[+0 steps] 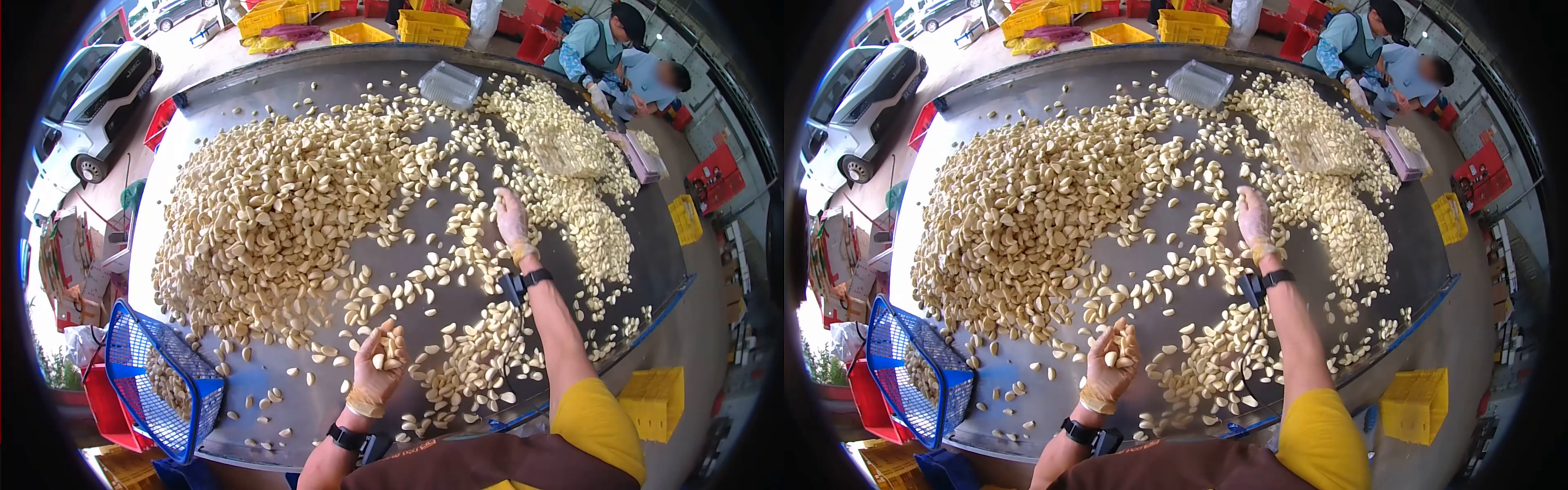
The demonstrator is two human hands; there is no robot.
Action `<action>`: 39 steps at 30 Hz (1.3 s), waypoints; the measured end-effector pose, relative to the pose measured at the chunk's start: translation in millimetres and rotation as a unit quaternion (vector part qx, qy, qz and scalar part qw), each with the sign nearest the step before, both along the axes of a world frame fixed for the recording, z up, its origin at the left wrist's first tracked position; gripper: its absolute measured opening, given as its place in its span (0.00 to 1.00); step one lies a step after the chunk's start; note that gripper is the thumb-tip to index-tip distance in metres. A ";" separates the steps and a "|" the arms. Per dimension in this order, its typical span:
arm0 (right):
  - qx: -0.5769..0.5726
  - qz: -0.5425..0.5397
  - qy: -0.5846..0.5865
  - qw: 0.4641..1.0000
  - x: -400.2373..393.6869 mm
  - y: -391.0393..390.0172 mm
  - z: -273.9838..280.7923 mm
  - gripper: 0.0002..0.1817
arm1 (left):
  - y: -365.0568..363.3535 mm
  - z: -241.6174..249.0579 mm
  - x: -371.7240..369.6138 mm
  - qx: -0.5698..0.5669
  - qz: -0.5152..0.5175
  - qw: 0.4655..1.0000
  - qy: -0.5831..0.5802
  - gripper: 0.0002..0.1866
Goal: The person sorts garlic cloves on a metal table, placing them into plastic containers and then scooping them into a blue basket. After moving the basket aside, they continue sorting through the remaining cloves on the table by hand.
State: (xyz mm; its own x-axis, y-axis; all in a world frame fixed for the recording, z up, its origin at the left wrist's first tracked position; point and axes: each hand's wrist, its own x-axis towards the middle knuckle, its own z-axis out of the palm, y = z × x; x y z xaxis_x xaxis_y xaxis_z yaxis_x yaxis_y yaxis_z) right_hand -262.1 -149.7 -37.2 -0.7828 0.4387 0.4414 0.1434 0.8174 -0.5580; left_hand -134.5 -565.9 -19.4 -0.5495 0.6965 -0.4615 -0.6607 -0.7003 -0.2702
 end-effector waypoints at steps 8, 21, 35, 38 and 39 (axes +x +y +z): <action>0.132 -0.006 -0.180 0.975 -58.3 -9.0 -16.1 0.11 | 1.2 -1.2 2.5 -0.053 0.000 0.999 -0.001 0.17; 0.225 0.218 -0.104 0.944 85.5 -128.1 28.3 0.30 | 0.9 -23.2 8.4 -0.003 0.008 1.000 0.020 0.18; 0.044 0.419 -0.056 0.905 75.8 -193.4 81.7 0.13 | -289.5 171.4 -37.1 -0.734 0.349 0.492 0.312 0.19; 0.162 0.527 0.036 0.833 36.7 -293.4 55.7 0.16 | -354.1 142.1 -45.0 -0.943 0.101 0.209 0.237 0.30; 0.223 0.521 0.029 0.823 24.4 -314.7 38.6 0.15 | -338.4 139.5 -38.6 -0.986 0.037 0.031 0.162 0.36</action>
State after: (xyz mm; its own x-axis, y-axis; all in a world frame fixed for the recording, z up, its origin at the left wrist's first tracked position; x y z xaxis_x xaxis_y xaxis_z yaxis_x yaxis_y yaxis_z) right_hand -237.6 -464.4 1.3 -0.6026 -0.6742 0.4271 -0.7824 0.6045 -0.1497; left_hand -173.1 -904.4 120.0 -0.7140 -0.5181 0.4710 -0.3822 0.8520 0.3578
